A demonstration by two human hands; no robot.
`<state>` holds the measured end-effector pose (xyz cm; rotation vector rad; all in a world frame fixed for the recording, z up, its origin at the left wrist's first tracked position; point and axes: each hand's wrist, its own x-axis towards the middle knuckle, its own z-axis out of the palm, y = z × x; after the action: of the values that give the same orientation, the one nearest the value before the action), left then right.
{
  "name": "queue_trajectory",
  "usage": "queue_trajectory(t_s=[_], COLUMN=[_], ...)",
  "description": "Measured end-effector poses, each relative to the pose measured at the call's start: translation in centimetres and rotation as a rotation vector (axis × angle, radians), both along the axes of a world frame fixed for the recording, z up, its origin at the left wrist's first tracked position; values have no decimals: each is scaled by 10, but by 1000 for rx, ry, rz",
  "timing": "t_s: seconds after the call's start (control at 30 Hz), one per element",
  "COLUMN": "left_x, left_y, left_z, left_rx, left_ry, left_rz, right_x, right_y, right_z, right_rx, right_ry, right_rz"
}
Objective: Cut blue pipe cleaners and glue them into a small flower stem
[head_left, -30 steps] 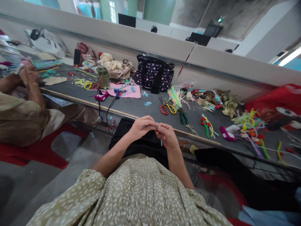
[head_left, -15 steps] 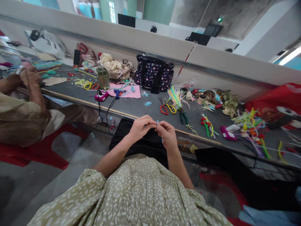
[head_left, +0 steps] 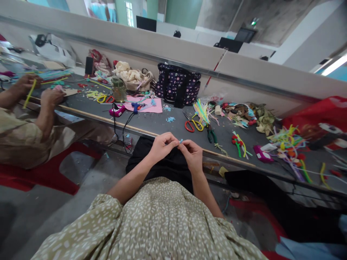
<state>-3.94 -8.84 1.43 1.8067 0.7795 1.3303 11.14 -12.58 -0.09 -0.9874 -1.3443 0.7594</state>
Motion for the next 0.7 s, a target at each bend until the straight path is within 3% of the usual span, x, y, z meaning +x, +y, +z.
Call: queue_trajectory(t_s=[0.4, 0.7], left_x=[2, 2], left_y=[5, 3], left_z=[-4, 0], left_rx=[-344, -489], left_ry=[-196, -247], left_rz=[-131, -198], right_x=[3, 0], right_y=[0, -2], right_z=[-3, -1], right_rx=[110, 150], right_ry=[-155, -186], right_rz=[-60, -60])
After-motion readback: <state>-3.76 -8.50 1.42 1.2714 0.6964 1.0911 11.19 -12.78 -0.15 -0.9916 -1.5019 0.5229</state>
